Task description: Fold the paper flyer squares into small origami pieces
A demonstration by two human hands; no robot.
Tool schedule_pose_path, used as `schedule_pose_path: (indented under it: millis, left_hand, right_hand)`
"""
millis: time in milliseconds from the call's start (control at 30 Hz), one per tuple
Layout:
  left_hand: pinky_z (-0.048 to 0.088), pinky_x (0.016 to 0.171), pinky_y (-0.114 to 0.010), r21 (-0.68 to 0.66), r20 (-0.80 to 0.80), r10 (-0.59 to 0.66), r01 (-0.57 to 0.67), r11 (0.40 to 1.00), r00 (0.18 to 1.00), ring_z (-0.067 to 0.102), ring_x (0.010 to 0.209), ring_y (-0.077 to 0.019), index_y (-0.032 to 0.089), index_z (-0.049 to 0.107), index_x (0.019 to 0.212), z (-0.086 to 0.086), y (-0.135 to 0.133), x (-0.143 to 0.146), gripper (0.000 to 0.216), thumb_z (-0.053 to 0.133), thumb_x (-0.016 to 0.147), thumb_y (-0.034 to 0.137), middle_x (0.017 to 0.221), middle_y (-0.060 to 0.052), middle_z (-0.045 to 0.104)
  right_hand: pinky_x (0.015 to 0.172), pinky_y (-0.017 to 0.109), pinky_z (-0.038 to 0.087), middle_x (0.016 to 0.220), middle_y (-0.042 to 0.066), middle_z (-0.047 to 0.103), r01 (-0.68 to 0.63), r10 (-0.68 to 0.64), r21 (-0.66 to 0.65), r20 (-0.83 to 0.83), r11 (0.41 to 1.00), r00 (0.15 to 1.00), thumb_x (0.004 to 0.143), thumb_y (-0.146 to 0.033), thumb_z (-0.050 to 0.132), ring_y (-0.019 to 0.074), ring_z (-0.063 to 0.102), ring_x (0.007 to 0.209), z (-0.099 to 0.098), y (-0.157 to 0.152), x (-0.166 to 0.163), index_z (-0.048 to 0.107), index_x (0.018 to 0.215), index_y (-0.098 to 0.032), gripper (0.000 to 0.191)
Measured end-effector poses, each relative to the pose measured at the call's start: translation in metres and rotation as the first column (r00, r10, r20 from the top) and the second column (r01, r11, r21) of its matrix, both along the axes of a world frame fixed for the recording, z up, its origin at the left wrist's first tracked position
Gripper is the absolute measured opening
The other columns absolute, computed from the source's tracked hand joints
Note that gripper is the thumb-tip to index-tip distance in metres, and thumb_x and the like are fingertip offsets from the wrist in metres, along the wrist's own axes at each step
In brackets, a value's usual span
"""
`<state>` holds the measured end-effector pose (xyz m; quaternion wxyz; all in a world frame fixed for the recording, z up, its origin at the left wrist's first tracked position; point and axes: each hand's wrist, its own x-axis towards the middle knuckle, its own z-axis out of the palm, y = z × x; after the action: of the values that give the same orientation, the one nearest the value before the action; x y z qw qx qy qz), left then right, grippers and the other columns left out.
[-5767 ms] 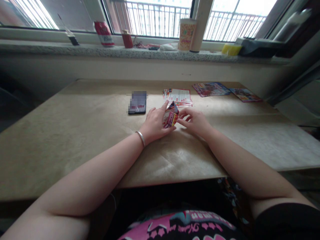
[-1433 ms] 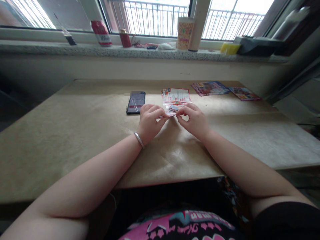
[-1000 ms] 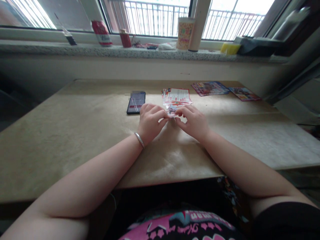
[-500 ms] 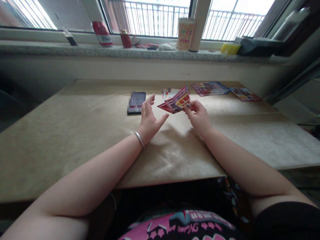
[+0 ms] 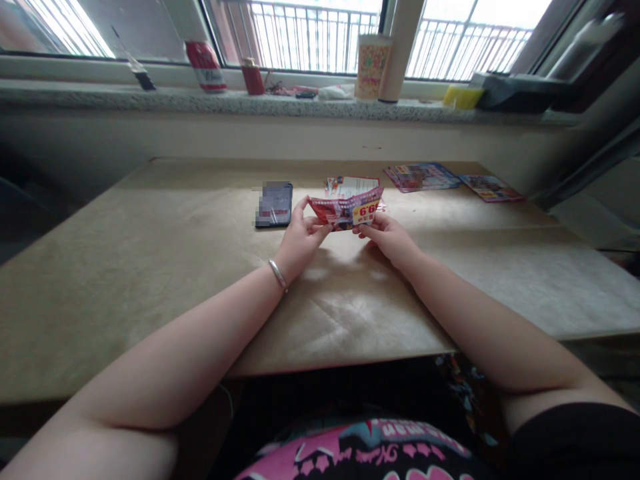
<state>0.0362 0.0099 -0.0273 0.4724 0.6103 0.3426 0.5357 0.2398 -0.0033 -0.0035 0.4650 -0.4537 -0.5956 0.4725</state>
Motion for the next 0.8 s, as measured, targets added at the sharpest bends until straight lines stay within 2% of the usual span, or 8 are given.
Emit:
schedule_pose_path:
  millis: [100, 200, 300, 433, 600, 700, 800]
  left_hand:
    - [0.051, 0.093, -0.037, 0.019, 0.010, -0.029, 0.029, 0.999, 1.000, 0.067, 0.099, -0.0206, 0.016, 0.034, 0.135, 0.0039, -0.0009, 0.0004, 0.070, 0.073, 0.079, 0.032, 0.107, -0.011, 0.069]
    - [0.054, 0.083, -0.032, 0.041, -0.027, 0.001, 0.000, 0.999, 1.000, 0.067, 0.088, -0.0168, 0.015, 0.047, 0.113, 0.0066, -0.0012, 0.0022, 0.042, 0.070, 0.079, 0.023, 0.100, -0.009, 0.069]
    - [0.055, 0.075, -0.029, 0.046, -0.047, 0.053, -0.051, 0.998, 0.997, 0.066, 0.082, -0.0147, 0.016, 0.048, 0.100, 0.0073, -0.0011, 0.0041, 0.029, 0.067, 0.078, 0.016, 0.099, -0.008, 0.067]
    - [0.055, 0.070, -0.027, 0.043, -0.087, 0.053, -0.049, 0.998, 0.995, 0.066, 0.077, -0.0131, 0.017, 0.048, 0.099, 0.0077, -0.0025, 0.0057, 0.025, 0.064, 0.079, 0.015, 0.098, -0.006, 0.066]
    - [0.056, 0.077, -0.029, 0.040, -0.096, 0.029, -0.026, 0.999, 0.995, 0.067, 0.081, -0.0145, 0.017, 0.048, 0.104, 0.0070, -0.0041, 0.0055, 0.028, 0.064, 0.081, 0.019, 0.100, -0.007, 0.067]
    - [0.056, 0.079, -0.030, 0.001, -0.101, -0.015, 0.016, 1.000, 0.995, 0.068, 0.083, -0.0159, 0.016, 0.047, 0.108, 0.0066, -0.0045, 0.0051, 0.031, 0.064, 0.082, 0.021, 0.102, -0.008, 0.068]
    - [0.055, 0.078, -0.030, 0.041, -0.178, 0.005, 0.003, 0.999, 0.984, 0.067, 0.087, -0.0181, 0.015, 0.052, 0.107, 0.0079, -0.0058, 0.0045, 0.028, 0.063, 0.082, 0.023, 0.102, -0.009, 0.068]
  right_hand:
    - [0.063, 0.029, 0.046, 0.085, 0.004, 0.071, -0.013, 0.014, -0.011, 0.021, 1.000, 1.000, 0.066, -0.035, 0.071, 0.0177, 0.061, 0.079, -0.0019, 0.0007, -0.0003, 0.063, 0.092, -0.020, 0.031]
    - [0.066, 0.029, 0.046, 0.087, 0.004, 0.070, -0.025, 0.025, 0.024, 0.027, 0.999, 0.999, 0.067, -0.036, 0.071, 0.0170, 0.061, 0.079, -0.0039, 0.0019, -0.0008, 0.063, 0.093, -0.020, 0.032]
    - [0.062, 0.027, 0.045, 0.084, 0.003, 0.068, 0.011, -0.014, 0.086, 0.038, 0.996, 0.999, 0.070, -0.044, 0.070, 0.0153, 0.058, 0.073, -0.0058, 0.0035, 0.0001, 0.062, 0.095, -0.021, 0.035]
    - [0.055, 0.025, 0.040, 0.079, 0.002, 0.066, 0.040, -0.049, 0.100, 0.099, 0.994, 0.994, 0.072, -0.052, 0.067, 0.0145, 0.054, 0.068, -0.0051, 0.0034, 0.0027, 0.062, 0.092, -0.021, 0.037]
    - [0.058, 0.026, 0.042, 0.087, 0.004, 0.070, 0.001, -0.014, 0.117, 0.111, 0.993, 0.994, 0.072, -0.049, 0.067, 0.0151, 0.057, 0.072, -0.0020, 0.0012, 0.0031, 0.064, 0.093, -0.019, 0.037]
    - [0.059, 0.026, 0.043, 0.084, 0.003, 0.070, -0.015, -0.002, 0.129, 0.128, 0.992, 0.992, 0.073, -0.047, 0.067, 0.0153, 0.058, 0.072, -0.0037, 0.0016, 0.0028, 0.065, 0.092, -0.019, 0.035]
    - [0.061, 0.027, 0.043, 0.080, 0.002, 0.068, -0.030, 0.003, 0.169, 0.156, 0.985, 0.988, 0.074, -0.046, 0.066, 0.0148, 0.056, 0.069, -0.0068, 0.0025, 0.0025, 0.066, 0.092, -0.018, 0.033]
